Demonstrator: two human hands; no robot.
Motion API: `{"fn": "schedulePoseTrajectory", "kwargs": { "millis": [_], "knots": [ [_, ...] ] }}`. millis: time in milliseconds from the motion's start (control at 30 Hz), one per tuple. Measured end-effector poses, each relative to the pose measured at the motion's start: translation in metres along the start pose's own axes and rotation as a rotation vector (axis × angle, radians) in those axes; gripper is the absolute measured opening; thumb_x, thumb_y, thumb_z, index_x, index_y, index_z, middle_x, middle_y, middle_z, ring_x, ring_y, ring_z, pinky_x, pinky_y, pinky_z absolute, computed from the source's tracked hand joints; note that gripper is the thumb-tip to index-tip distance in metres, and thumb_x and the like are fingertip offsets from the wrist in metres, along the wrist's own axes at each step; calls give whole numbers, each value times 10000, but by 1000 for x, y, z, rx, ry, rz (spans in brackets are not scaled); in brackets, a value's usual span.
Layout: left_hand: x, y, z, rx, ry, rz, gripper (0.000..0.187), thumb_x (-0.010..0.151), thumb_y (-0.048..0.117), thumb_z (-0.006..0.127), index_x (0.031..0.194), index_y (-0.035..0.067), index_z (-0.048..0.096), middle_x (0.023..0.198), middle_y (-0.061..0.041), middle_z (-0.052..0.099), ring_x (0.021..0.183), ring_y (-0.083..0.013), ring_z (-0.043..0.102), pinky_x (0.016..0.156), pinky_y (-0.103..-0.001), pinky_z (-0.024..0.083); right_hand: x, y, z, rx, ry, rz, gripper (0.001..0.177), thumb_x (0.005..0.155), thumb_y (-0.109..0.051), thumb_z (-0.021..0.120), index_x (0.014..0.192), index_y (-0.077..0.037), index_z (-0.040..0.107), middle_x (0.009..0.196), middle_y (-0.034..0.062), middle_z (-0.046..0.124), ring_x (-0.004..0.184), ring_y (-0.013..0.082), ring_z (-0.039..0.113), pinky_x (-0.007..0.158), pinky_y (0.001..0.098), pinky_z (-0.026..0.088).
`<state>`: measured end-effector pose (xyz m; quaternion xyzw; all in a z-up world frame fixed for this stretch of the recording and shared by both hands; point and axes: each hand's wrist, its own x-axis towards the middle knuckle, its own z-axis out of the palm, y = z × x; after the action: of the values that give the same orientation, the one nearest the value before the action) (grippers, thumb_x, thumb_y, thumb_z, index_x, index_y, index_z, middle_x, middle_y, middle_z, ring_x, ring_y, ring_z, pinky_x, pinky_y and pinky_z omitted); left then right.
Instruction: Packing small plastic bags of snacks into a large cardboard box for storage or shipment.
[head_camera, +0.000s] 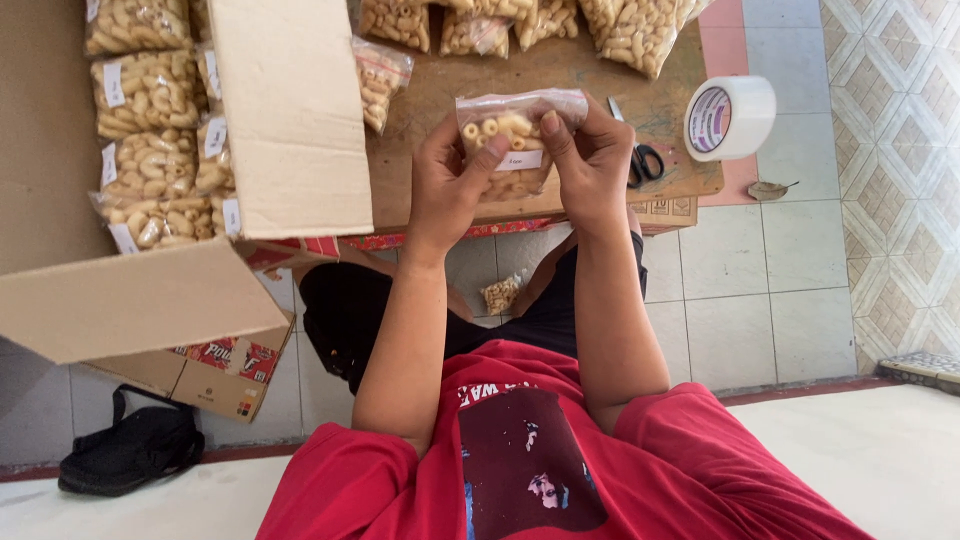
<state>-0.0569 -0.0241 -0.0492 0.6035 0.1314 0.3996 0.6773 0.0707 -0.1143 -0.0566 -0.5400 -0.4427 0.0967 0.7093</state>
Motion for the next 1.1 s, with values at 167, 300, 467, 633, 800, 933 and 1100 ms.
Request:
{"fn": "schedulePoseTrajectory", "kwargs": {
  "millis": [167,300,467,633,800,933,1100],
  "knots": [
    [-12,-4,-4,50,89,15,200,1024,278,683,1024,89,749,924,-8,729,922,-69,636,835,-280,555,-13,-8,-1,23,-12,68,234,1032,-238,701,1022,-6,735,844,44,623,833,116,547,754,273,477],
    [-15,4,2,108,52,106,133,1011,246,725,970,127,766,836,-43,725,856,-92,649,841,-332,560,-21,-21,8,45,-4,159,262,864,-207,906,982,-32,751,808,12,634,752,120,538,743,299,469],
    [-14,7,7,144,19,174,73,976,155,769,961,84,778,845,-93,684,902,-109,630,859,-333,542,-13,-28,-9,-12,-35,241,126,923,-157,845,879,-57,784,681,16,652,687,53,539,665,208,456],
    [-13,1,0,215,42,203,22,935,116,816,948,124,800,815,-55,721,834,-141,706,834,-318,555,-20,-3,-22,-47,-50,282,106,908,-135,867,893,-52,803,677,62,687,673,67,563,632,199,452],
    [-15,-11,-6,175,139,178,62,905,89,826,952,111,791,784,-77,725,811,-112,712,813,-309,572,-16,-42,-2,-1,-83,328,196,809,-192,929,921,-96,799,750,25,715,740,52,614,689,219,513],
    [-21,-7,-4,139,151,137,117,915,102,830,1018,140,788,790,-47,735,827,-39,649,805,-292,574,-17,-4,-13,-19,-62,324,149,910,-190,874,957,-67,804,765,53,721,728,80,637,683,225,537],
    [-21,13,-2,11,-72,-112,204,913,222,808,1062,110,726,934,28,715,824,-53,634,732,-196,527,-28,2,-16,81,-40,232,225,922,-223,843,843,-47,729,845,-32,688,815,80,612,723,280,545]
  ]
}}
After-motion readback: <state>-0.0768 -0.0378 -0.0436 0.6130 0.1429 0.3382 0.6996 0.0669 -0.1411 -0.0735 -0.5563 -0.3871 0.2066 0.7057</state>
